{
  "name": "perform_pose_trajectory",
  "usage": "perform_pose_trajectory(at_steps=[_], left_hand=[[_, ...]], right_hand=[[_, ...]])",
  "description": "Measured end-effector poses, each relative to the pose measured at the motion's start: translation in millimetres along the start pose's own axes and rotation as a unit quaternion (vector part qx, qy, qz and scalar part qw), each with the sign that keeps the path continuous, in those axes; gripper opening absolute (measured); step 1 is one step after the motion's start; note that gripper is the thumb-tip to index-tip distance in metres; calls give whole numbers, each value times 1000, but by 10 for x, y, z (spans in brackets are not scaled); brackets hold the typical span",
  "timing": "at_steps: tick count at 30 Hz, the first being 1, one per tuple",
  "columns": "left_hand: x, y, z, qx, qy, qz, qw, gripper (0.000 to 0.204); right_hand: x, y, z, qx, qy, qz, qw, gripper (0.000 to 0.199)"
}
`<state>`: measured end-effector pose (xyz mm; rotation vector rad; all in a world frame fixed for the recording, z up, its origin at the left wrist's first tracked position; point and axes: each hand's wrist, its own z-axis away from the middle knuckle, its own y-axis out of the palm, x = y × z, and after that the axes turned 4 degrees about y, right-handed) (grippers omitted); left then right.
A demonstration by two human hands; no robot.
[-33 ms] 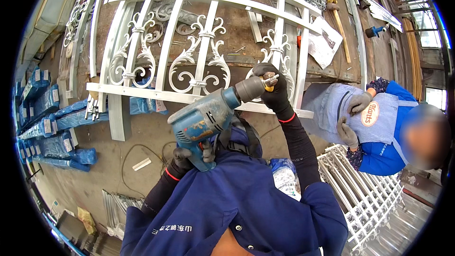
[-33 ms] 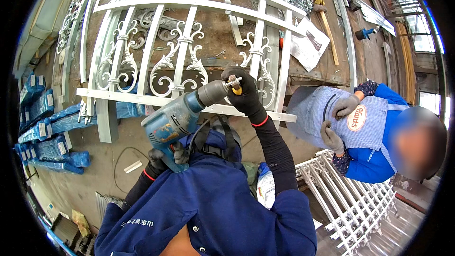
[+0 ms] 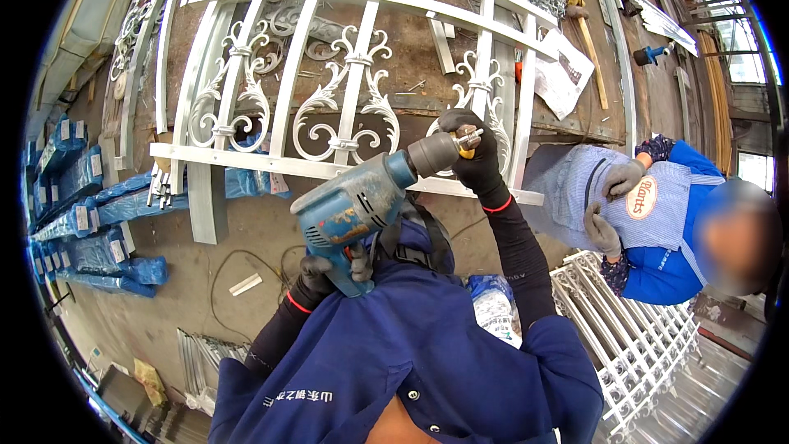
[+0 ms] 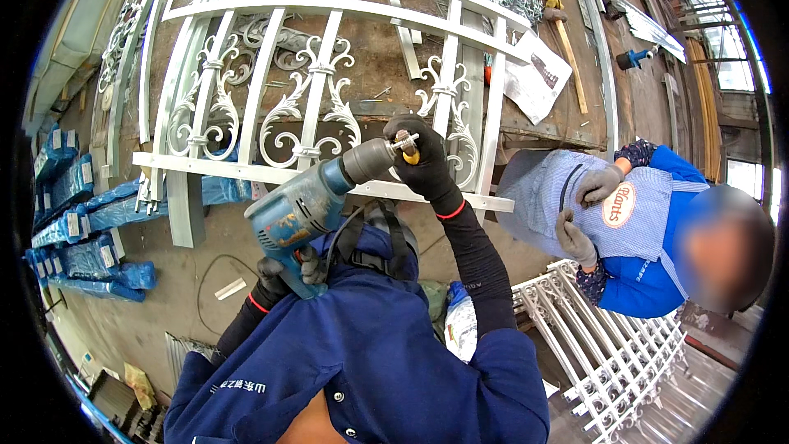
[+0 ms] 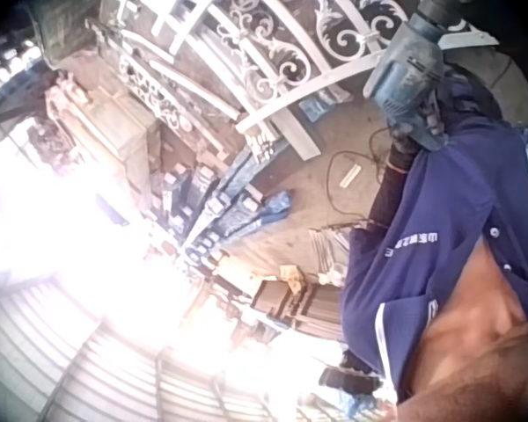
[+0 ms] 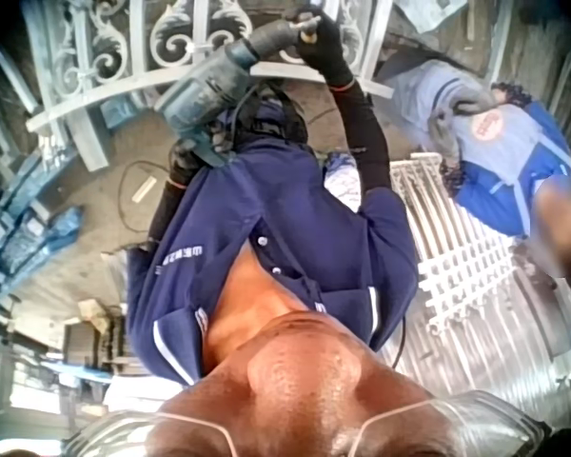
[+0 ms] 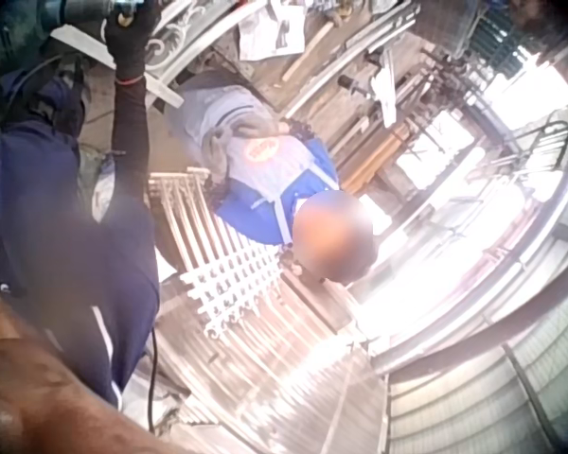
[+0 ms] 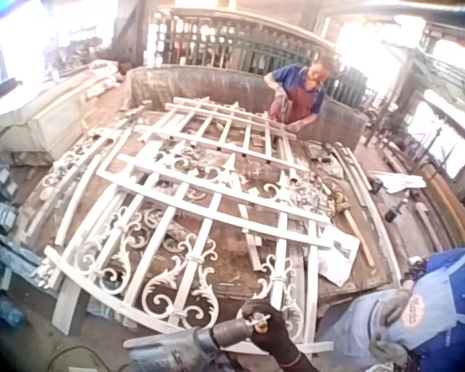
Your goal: The person uses a power drill to fasten screws into a white ornate metal gate frame. They align metal bars and decorative pieces, then secure them with the drill. A coworker is visible nearby.
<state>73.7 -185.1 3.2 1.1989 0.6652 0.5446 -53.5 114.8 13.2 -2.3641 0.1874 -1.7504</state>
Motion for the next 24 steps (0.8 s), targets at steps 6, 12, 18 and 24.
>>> perform_pose_trajectory(at_steps=[6,12,18,24], left_hand=[[-36,31,15,6,-5,6,1000,54],[-76,45,54,3,3,-5,1000,53],[-101,36,140,-3,5,25,1000,52],[-71,-85,170,19,20,61,998,53]], right_hand=[[93,35,-103,12,-44,34,998,40],[84,115,-139,19,-33,14,999,40],[109,238,-198,32,-31,-9,999,38],[123,302,-233,31,-39,-13,999,36]])
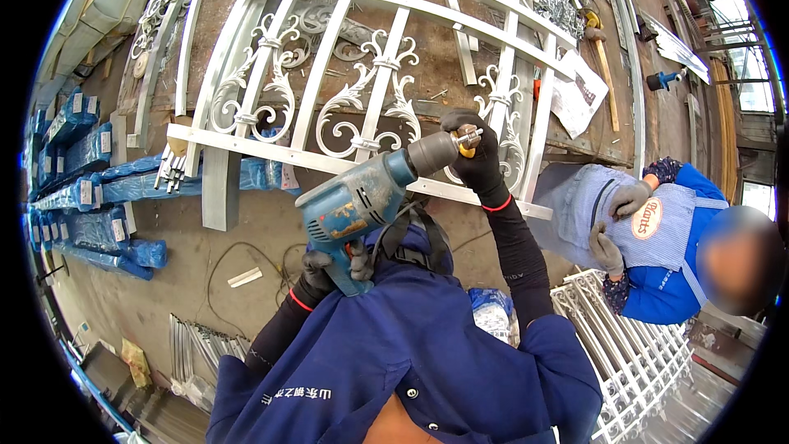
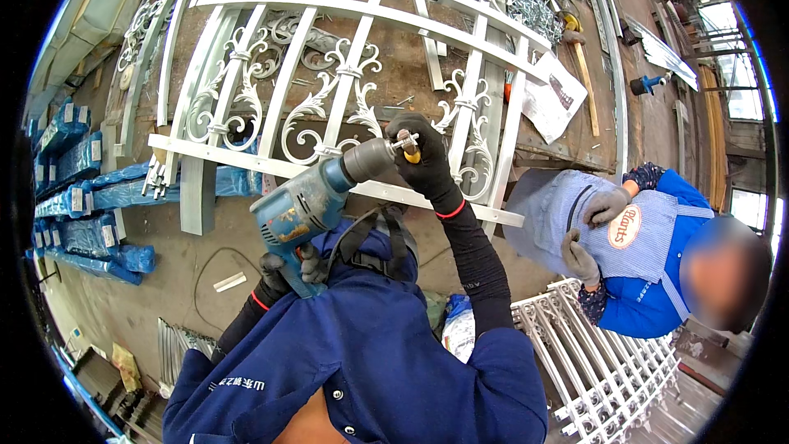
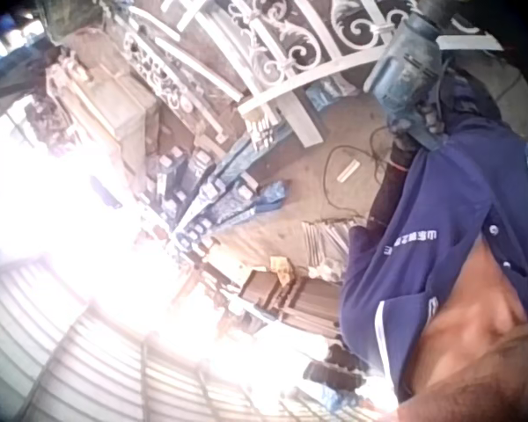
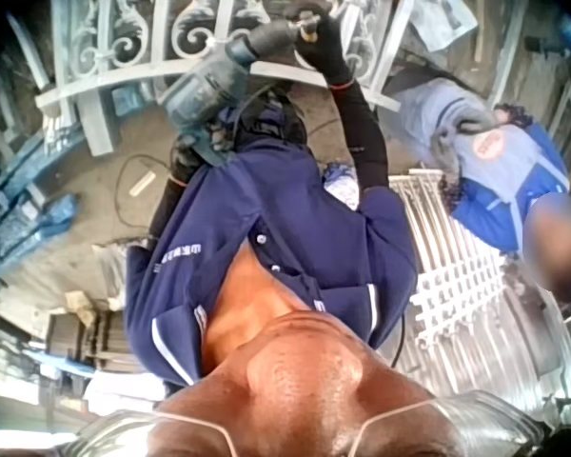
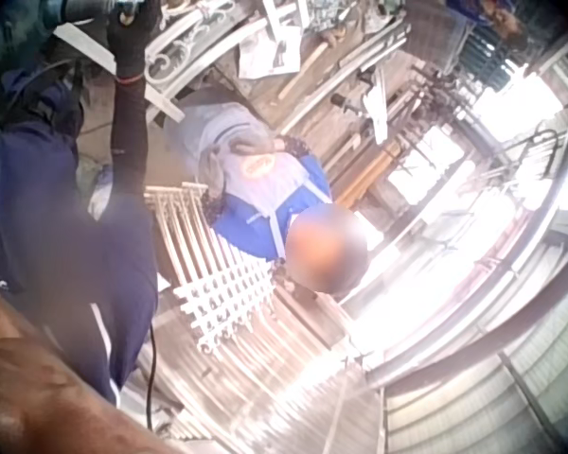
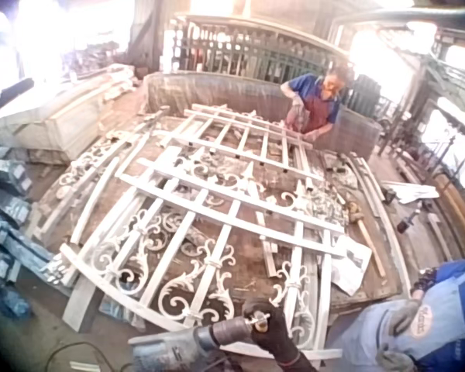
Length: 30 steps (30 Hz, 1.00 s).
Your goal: The person uses a power drill to fasten screws into a white ornate metal gate frame. They align metal bars and decorative pieces, then secure them with the drill. A coworker is visible nearby.
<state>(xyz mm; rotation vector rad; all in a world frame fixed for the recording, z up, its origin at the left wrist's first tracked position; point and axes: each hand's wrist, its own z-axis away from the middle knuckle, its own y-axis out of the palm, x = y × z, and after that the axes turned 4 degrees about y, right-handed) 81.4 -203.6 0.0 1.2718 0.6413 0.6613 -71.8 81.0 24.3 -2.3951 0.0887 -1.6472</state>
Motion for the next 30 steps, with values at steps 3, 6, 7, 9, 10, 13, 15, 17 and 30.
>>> perform_pose_trajectory(at_steps=[3,6,7,9,10,13,15,17,30], left_hand=[[-15,56,28,-31,5,-3,1000,54],[-38,-90,144,-48,39,-16,998,50],[-30,-163,217,-62,72,35,995,48],[-93,-201,269,-83,134,129,979,44],[-118,-151,296,-67,160,127,977,39],[-132,-147,347,-74,178,78,978,48],[-159,-135,321,-85,170,35,981,53],[-173,-8,250,-68,155,-29,985,59],[-305,179,234,4,93,-155,984,69]], right_hand=[[-14,-52,130,-16,13,60,998,40],[-111,-651,-211,-318,69,-2,946,14],[-53,-900,-240,-270,31,56,961,13],[346,-1063,-285,-192,41,14,980,20],[398,-1062,-290,-172,66,1,983,22],[515,-866,-219,-38,176,83,980,28],[426,-545,-227,87,211,79,970,37],[256,-212,-161,120,334,18,935,42],[534,87,-192,157,303,115,933,35]])
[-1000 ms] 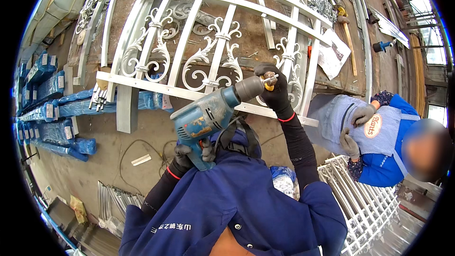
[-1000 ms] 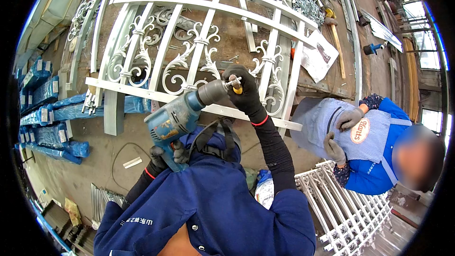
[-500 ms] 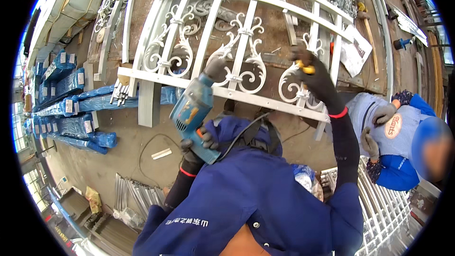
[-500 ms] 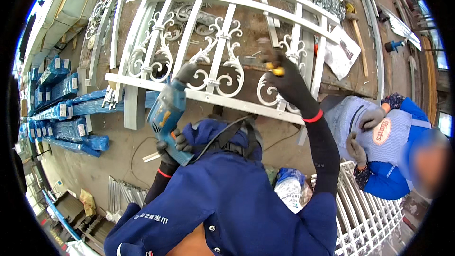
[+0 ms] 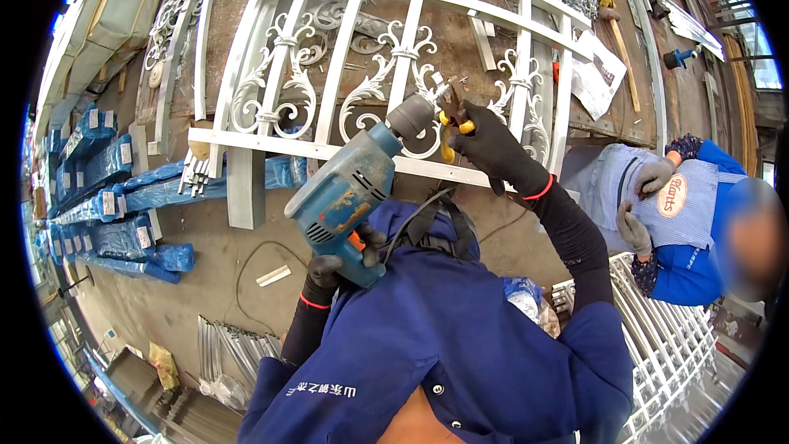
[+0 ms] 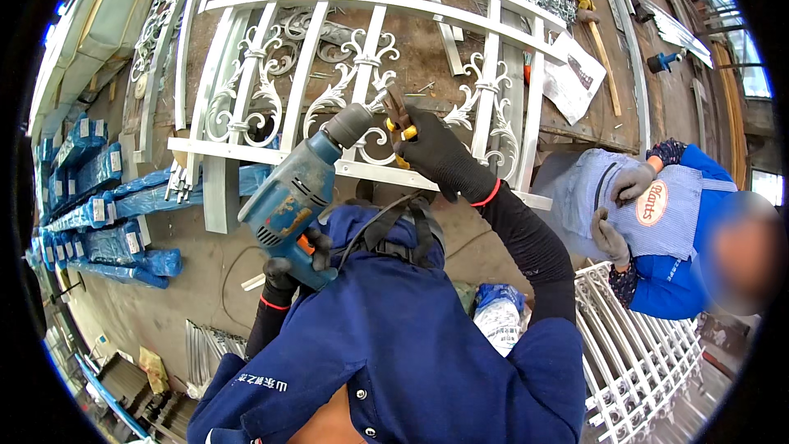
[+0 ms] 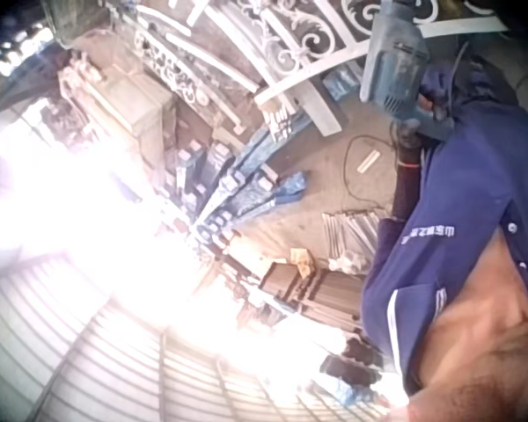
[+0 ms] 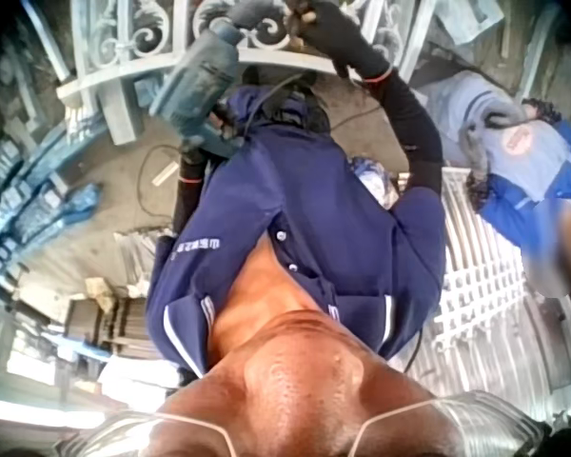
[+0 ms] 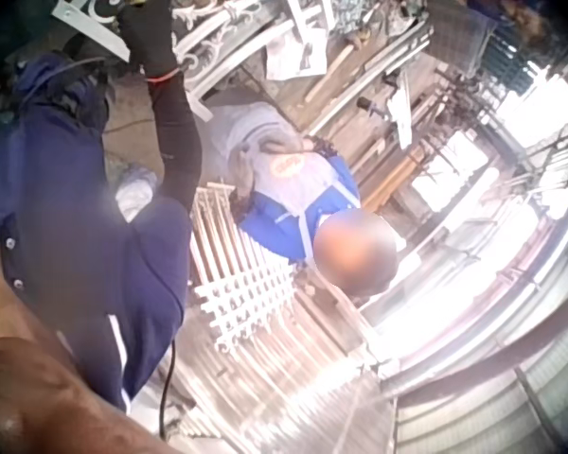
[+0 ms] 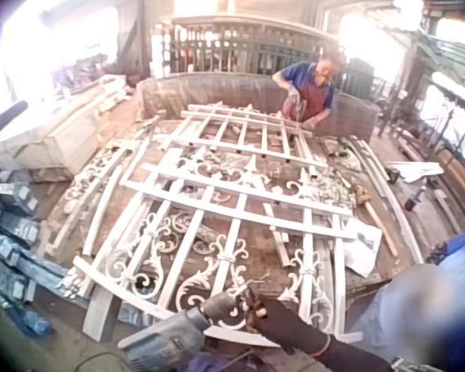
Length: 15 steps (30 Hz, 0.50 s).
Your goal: The person uses a power drill to fasten screws into a white ornate metal gate frame. They align metal bars and decorative pieces, then secure them with the drill. A coworker is visible nearby.
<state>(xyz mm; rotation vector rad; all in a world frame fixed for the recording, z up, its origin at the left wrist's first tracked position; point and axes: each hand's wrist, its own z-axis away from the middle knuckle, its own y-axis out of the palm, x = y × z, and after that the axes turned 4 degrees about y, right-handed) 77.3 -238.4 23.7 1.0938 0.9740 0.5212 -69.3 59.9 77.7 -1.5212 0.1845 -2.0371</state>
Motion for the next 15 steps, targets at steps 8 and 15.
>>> perform_pose_trajectory(at_steps=[8,15], left_hand=[[-37,52,-14,-42,-1,-49,998,74],[13,-129,41,-6,2,-115,993,74]], right_hand=[[50,18,42,-1,42,6,999,28],[101,-50,50,39,54,-44,997,26]])
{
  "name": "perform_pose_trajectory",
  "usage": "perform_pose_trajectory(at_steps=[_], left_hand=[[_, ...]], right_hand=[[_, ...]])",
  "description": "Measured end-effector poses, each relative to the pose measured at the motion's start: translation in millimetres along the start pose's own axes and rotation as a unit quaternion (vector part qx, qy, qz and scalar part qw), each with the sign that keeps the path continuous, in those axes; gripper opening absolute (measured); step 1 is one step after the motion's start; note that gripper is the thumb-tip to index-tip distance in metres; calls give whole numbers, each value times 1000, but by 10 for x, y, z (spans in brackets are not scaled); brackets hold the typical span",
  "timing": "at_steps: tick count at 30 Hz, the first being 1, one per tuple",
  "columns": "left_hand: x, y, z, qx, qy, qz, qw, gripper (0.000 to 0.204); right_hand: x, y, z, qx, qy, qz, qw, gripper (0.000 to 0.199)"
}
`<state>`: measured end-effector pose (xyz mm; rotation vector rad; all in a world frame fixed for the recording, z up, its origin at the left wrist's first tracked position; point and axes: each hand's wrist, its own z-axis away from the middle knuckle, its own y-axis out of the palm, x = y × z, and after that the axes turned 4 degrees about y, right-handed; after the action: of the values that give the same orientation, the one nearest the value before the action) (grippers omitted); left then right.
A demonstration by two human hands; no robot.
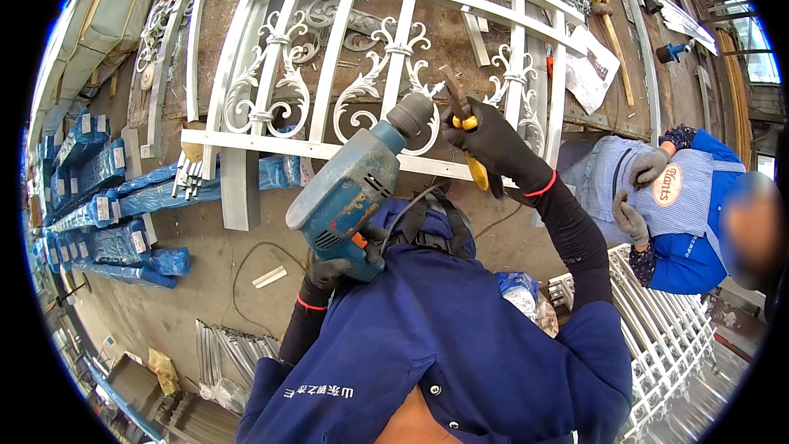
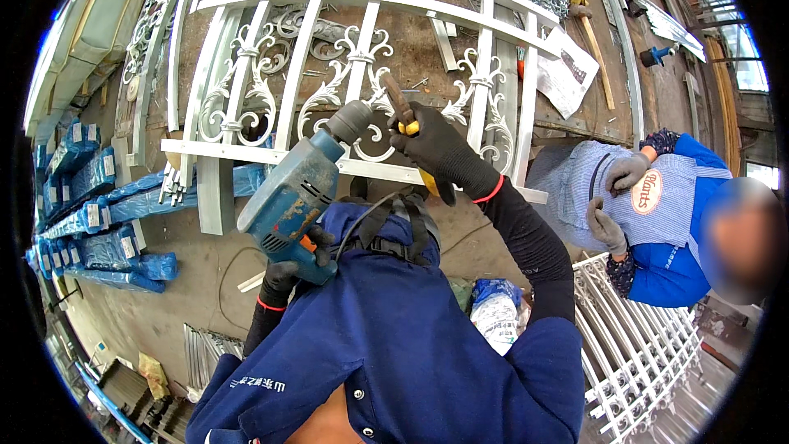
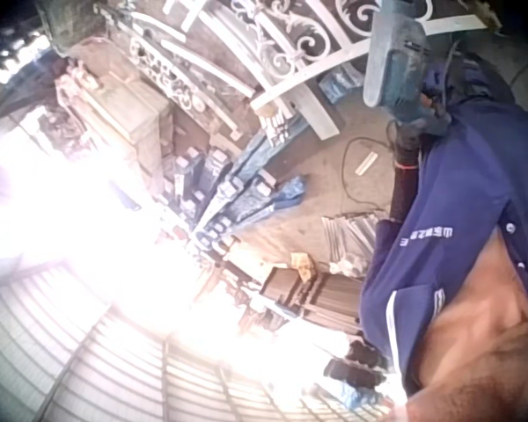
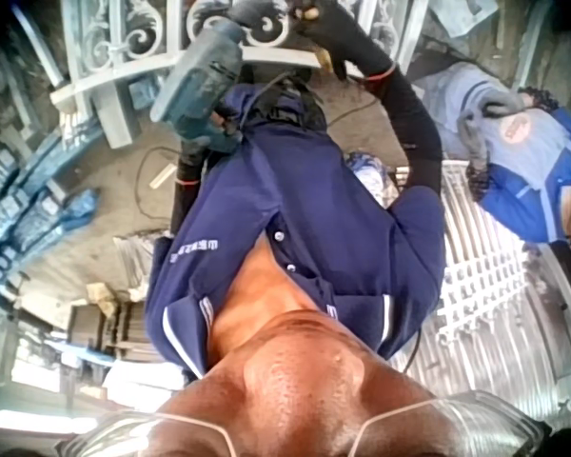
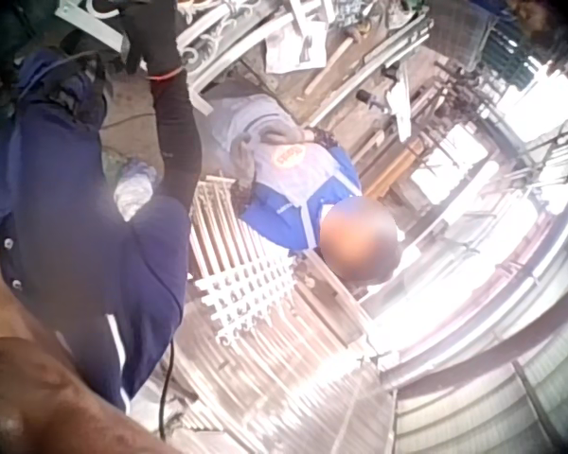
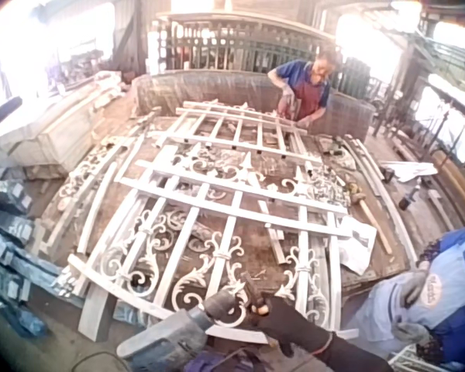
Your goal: The person uses a power drill to fasten screws into a white ornate metal gate frame. They align metal bars and decorative pieces, then secure them with the drill. A coworker is visible nearby.
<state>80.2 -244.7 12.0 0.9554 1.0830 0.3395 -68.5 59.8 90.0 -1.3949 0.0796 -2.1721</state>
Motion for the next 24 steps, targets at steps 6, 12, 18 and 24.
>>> perform_pose_trajectory(at_steps=[6,12,18,24], left_hand=[[-40,95,11,-23,-2,-3,1000,75],[-58,147,7,-70,-10,-18,997,82],[-75,159,-15,-54,-19,-50,997,81],[-113,156,-17,-57,-21,-46,997,81]], right_hand=[[-66,-34,28,26,13,-6,1000,31],[21,-36,37,26,35,59,997,40],[16,-47,-13,6,25,108,994,35],[114,-85,22,50,47,71,995,36]])
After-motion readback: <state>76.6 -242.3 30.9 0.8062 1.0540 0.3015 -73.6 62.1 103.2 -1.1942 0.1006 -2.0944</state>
